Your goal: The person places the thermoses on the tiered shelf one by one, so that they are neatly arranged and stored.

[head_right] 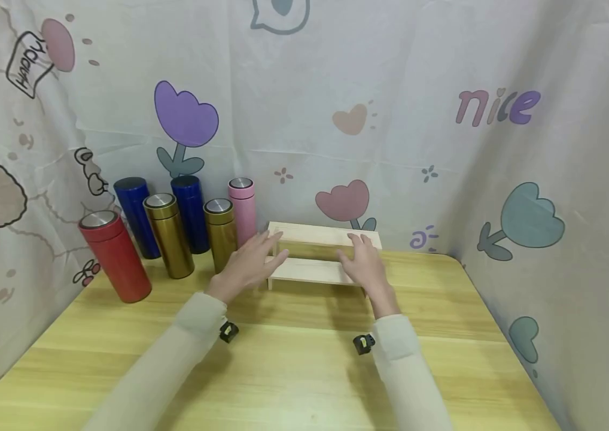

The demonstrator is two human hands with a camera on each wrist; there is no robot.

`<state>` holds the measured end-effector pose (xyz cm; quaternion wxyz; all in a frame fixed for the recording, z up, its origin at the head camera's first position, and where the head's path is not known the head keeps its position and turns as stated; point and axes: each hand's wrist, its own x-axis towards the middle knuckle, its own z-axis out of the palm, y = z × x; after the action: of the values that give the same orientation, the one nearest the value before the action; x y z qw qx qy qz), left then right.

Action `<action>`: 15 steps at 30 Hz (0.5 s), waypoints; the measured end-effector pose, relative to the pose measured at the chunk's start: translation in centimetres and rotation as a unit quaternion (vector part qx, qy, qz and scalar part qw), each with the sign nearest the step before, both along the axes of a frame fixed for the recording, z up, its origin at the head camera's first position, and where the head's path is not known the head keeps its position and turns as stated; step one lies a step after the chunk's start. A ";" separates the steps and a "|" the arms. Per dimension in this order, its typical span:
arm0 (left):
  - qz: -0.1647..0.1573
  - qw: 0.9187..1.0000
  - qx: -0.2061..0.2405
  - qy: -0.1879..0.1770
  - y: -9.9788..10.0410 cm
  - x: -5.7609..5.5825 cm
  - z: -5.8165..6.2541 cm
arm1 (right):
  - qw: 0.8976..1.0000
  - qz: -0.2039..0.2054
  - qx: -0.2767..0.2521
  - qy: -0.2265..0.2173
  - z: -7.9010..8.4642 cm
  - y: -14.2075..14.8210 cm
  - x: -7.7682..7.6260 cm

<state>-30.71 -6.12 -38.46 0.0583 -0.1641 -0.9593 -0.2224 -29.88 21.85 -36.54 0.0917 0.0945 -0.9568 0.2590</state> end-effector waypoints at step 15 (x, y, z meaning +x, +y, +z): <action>-0.038 0.988 0.140 0.044 -4.8 0.9 -0.2 | 0.994 -0.001 -0.085 -0.063 0.0 3.8 0.1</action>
<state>-29.77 -10.91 -38.65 0.1139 -0.2000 -0.9084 -0.3490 -29.80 25.67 -36.56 0.0396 0.0689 -0.9353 0.3449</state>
